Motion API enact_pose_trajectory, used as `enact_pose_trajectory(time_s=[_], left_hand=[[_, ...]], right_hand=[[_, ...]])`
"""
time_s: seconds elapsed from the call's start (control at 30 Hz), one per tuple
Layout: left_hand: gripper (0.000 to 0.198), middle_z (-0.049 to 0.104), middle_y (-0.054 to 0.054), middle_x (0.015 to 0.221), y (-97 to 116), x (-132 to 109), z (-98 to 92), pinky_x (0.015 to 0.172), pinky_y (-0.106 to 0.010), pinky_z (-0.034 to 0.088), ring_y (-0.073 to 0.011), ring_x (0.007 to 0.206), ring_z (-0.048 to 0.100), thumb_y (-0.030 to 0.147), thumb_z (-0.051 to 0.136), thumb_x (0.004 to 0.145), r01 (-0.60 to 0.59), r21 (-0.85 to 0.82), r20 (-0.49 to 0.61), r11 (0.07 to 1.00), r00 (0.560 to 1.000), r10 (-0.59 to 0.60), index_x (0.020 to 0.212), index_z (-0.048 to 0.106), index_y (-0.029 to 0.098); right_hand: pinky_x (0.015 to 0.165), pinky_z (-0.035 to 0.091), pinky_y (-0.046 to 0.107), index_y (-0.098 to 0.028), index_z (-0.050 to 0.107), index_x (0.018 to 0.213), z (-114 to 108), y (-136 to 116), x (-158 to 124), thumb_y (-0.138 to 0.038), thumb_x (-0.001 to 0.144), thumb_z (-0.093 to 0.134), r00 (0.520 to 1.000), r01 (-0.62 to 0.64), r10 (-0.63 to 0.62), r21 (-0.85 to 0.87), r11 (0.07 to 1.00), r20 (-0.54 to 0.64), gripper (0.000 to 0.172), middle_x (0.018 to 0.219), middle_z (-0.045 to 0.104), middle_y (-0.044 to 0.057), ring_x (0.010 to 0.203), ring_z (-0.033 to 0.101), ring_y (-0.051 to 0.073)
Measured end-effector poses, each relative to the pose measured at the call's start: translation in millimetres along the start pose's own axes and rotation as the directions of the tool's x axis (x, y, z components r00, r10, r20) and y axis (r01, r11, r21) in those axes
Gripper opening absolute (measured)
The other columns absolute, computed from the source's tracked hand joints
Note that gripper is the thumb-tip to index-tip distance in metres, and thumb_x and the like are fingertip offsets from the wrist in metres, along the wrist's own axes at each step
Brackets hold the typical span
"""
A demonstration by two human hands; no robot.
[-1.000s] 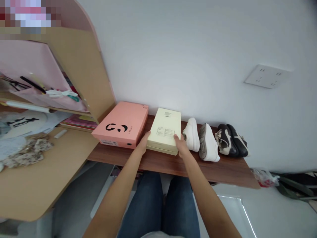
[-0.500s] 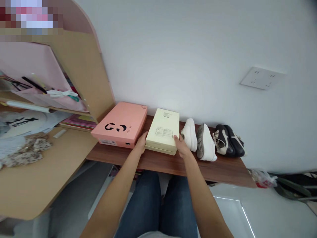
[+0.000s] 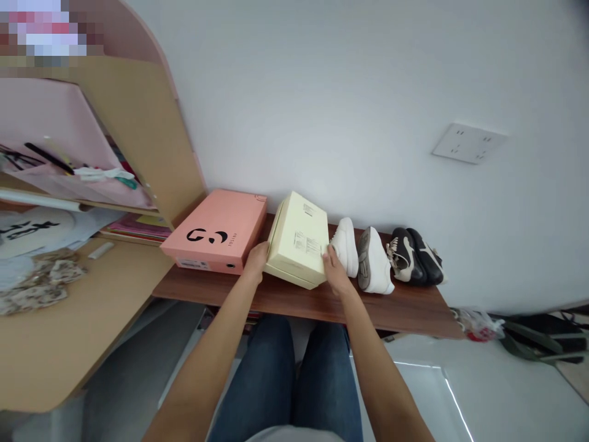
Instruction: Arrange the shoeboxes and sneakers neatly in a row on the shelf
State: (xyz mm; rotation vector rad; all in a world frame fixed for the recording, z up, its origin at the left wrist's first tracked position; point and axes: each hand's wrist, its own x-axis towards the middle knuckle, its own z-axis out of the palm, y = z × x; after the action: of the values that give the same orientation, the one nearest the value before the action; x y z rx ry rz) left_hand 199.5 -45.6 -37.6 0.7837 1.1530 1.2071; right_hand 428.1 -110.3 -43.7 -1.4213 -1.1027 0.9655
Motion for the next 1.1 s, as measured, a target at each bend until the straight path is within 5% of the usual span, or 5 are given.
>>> enact_pose_trajectory(time_s=[0.17,0.4,0.67,1.1], left_hand=[[0.033,0.072,-0.004,0.08,5.3,-14.0,2.3,0.063,-0.028,0.046,-0.0225,0.078,0.066,0.038,0.067,0.072,0.051,-0.127,0.061,0.991,0.997,-0.043,0.096,0.069,0.016],[0.062,0.069,-0.007,0.119,16.6,-44.1,13.6,0.076,-0.037,0.054,-0.0271,0.1,0.066,0.04,0.063,0.08,0.094,-0.315,0.271,0.944,0.963,-0.005,0.138,0.051,0.025],[0.07,0.06,-0.009,0.135,37.4,-56.5,21.2,0.103,-0.043,0.043,-0.0319,0.122,0.056,0.042,0.065,0.081,-0.039,-0.288,0.396,0.957,0.905,0.155,0.145,0.046,0.024],[0.07,0.056,-0.01,0.141,46.8,-49.3,10.9,0.105,-0.04,0.042,-0.0317,0.129,0.05,0.035,0.073,0.076,-0.052,-0.173,0.299,0.984,0.949,0.103,0.141,0.052,0.022]], right_hand=[[0.123,0.007,0.042,-0.016,0.053,0.139,2.2,-19.1,-4.6,-0.059,0.084,0.057,0.995,0.102,-0.099,-0.158,0.982,0.028,0.069,0.156,0.034,0.01,0.149,0.017,0.025],[0.122,0.006,0.044,-0.029,0.049,0.142,13.1,-65.1,-22.5,-0.065,0.083,0.057,0.989,0.053,-0.029,-0.161,0.986,0.146,0.069,0.156,0.034,0.001,0.149,0.019,0.024],[0.117,0.026,0.049,-0.029,0.039,0.148,17.2,-84.7,-31.5,-0.067,0.08,0.06,0.984,-0.025,0.019,0.036,0.999,0.175,0.08,0.154,0.036,0.002,0.142,0.035,0.028],[0.118,0.027,0.042,-0.028,0.036,0.149,34.6,-68.0,-29.4,-0.053,0.084,0.06,0.982,0.031,-0.073,0.229,0.973,0.173,0.073,0.148,0.046,0.0,0.141,0.037,0.022]])
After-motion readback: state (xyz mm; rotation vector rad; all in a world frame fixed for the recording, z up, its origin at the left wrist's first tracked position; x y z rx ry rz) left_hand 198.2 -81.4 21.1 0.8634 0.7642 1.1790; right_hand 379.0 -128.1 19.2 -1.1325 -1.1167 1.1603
